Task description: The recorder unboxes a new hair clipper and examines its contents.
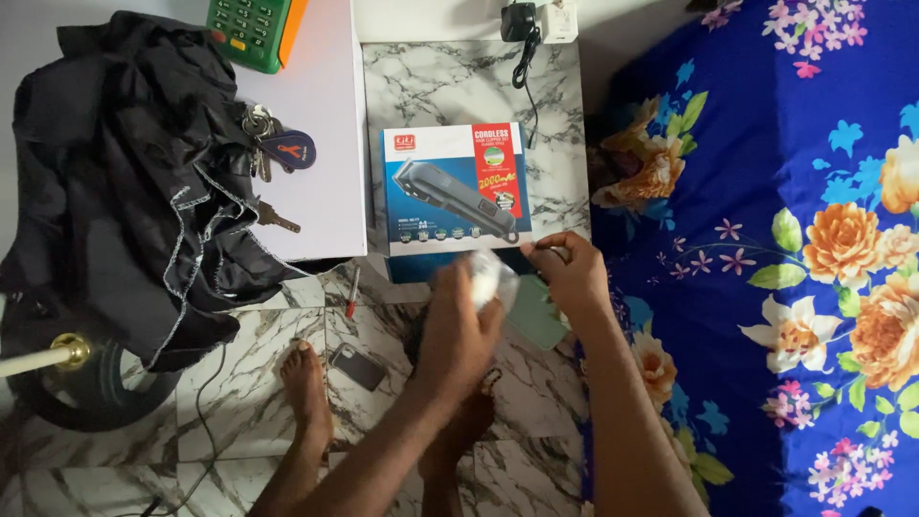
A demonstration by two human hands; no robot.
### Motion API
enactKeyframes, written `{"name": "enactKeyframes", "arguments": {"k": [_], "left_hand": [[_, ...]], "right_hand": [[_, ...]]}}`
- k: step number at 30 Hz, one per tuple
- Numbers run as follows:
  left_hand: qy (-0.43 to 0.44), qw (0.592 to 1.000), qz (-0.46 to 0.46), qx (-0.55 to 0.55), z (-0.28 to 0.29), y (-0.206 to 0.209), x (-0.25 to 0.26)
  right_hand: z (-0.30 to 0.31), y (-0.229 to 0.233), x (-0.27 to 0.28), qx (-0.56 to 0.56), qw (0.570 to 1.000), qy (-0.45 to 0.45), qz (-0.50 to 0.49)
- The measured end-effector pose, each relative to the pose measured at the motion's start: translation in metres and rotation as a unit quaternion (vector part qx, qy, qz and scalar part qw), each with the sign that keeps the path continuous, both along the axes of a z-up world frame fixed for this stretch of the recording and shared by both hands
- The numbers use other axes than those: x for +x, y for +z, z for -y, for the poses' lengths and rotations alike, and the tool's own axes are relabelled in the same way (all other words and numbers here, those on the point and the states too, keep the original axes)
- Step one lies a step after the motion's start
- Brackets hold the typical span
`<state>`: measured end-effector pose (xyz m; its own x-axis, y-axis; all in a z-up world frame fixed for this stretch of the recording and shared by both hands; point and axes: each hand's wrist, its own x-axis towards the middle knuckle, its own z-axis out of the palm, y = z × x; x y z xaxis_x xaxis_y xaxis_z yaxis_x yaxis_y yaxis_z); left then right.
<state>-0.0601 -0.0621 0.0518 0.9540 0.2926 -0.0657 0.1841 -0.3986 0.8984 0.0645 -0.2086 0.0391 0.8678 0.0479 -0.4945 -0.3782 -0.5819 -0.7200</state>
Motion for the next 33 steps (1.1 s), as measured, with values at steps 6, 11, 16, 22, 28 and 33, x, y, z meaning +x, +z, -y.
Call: {"name": "enactKeyframes", "arguments": {"k": [6,11,16,22,28,33], "left_hand": [[-0.076,0.997,-0.013,-0.013,0.018,0.027,-0.004],[-0.036,0.997,-0.054,-0.043,0.015,0.024,0.006],[-0.019,1.0,-0.007,0.001,0.003,0.033,0.023],[-0.006,0.999,0.053,0.01,-0.006,0.044,0.055],[-0.008,0.991,0.111,0.079,-0.019,0.042,0.084],[-0.013,0.985,0.146,0.095,-0.025,0.037,0.098]], "right_hand": [[0.001,0.002,0.009,0.114,0.991,-0.072,0.004],[-0.006,0.017,0.018,0.18,0.974,-0.129,-0.045],[-0.006,0.021,0.025,0.305,0.939,-0.154,-0.046],[-0.018,0.035,0.034,0.293,0.944,-0.151,-0.032],[-0.021,-0.029,0.033,-0.016,0.991,-0.009,0.133],[-0.051,-0.016,0.03,-0.199,0.974,0.03,0.1]]}}
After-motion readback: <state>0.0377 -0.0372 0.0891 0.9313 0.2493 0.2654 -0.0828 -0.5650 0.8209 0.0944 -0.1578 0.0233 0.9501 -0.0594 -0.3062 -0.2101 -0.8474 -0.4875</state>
